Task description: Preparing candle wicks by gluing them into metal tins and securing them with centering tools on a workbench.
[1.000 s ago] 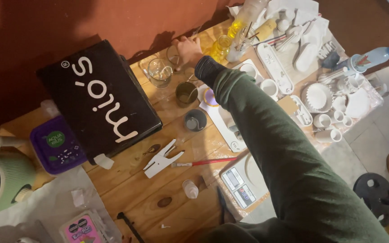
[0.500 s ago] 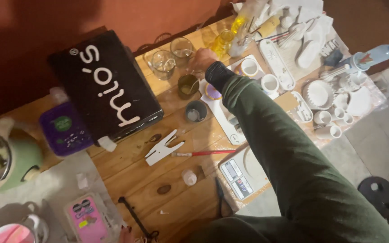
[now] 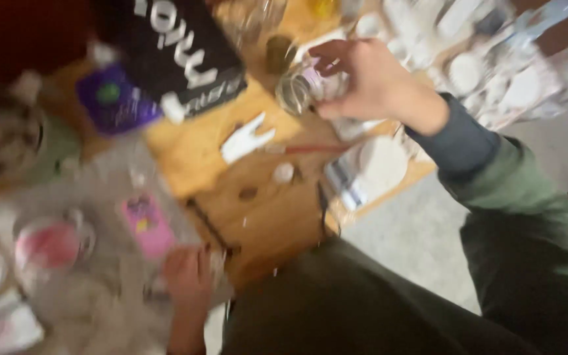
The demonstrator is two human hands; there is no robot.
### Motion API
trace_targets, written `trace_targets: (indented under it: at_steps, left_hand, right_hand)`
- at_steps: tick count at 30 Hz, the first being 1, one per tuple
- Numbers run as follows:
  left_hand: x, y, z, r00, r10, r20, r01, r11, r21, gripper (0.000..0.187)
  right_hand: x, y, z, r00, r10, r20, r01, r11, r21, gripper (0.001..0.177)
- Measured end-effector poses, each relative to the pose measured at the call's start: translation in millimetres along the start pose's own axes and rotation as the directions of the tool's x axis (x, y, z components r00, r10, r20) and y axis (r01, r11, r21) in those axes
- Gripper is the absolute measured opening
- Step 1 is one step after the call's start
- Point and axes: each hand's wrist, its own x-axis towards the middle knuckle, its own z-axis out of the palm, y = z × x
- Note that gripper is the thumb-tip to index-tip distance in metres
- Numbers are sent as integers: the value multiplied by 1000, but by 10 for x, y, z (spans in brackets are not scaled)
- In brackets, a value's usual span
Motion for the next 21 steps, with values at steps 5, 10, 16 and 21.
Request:
trace_targets:
  at_steps: [5,10,16,21]
  left_hand:
    - [175,249,-341,996,84,3,-83,991,-105,19]
    - [93,118,-247,994,100,49,-85,965,-250,8]
    - [-35,24,69,992,123,5,-111,912,-395,3]
    - [-26,98,201,990,119,77,-77,905,-417,9]
  right_hand:
    - [-908,-826,779,992,45,114,-85,922,379,68]
    - [-1524,-1026,2220,942,249,225,-299,927,227,72]
    - [-1849,-1051,2938,929,317,192,-347,925,157,84]
    - [-1828,-983,3062,947,310,86,-321,931,175,88]
